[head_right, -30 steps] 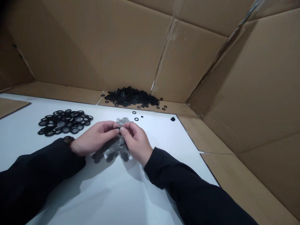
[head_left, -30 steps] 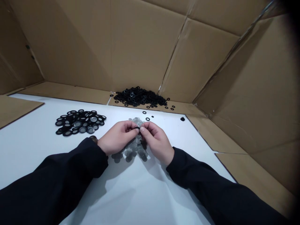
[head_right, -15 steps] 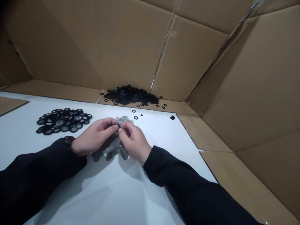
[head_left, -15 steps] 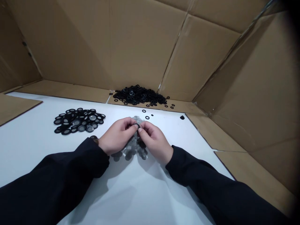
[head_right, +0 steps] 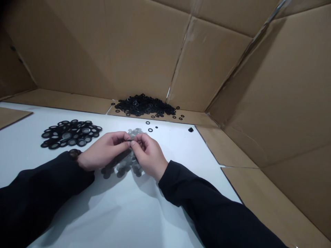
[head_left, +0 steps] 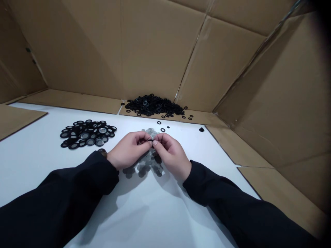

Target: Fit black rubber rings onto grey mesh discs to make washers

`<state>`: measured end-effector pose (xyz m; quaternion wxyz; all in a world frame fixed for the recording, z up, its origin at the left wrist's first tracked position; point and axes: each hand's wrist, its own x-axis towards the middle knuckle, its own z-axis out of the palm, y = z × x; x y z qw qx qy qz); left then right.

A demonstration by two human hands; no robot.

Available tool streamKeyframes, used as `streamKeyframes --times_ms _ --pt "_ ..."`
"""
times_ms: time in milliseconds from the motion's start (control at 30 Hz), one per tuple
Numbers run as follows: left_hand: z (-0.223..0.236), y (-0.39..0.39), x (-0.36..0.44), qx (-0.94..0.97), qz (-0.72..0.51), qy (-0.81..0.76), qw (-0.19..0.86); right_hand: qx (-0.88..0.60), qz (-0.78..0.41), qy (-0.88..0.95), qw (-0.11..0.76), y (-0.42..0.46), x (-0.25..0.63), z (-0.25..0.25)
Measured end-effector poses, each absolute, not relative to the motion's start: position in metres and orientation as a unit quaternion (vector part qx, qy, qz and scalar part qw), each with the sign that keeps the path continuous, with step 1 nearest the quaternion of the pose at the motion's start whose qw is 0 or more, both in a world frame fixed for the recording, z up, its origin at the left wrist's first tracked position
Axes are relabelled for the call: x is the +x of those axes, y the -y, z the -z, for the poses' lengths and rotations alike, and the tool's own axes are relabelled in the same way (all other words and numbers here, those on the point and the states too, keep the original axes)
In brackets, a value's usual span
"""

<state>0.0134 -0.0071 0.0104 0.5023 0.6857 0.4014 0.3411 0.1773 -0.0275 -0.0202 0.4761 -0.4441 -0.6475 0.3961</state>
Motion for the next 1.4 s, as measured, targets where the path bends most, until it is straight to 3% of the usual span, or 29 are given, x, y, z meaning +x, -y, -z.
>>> streamKeyframes --times_ms 267,500,767,1067,1267,1400 --pt "-0.0135 0.0083 0.0164 0.653 -0.385 -0.391 0.522 -0.46 -0.373 0.67 0.448 0.0281 0.1761 0.0178" --pt "-0.012 0.0085 0.0181 0.641 -0.397 -0.395 0.525 -0.43 -0.426 0.63 0.486 0.0263 0.173 0.0195" --pt "-0.0085 0.0058 0.0141 0.696 -0.306 -0.391 0.518 -0.438 -0.409 0.648 0.469 0.0274 0.1804 0.0196" --pt "-0.0084 0.0044 0.0129 0.69 -0.343 -0.397 0.499 -0.473 -0.285 0.722 0.417 0.0299 0.1818 0.0158" --pt "-0.0094 0.0051 0.0141 0.675 -0.353 -0.401 0.508 -0.456 -0.355 0.684 0.445 0.0277 0.1796 0.0211" --pt "-0.0076 0.006 0.0152 0.668 -0.374 -0.403 0.502 -0.465 -0.338 0.681 0.453 0.0262 0.1799 0.0208"
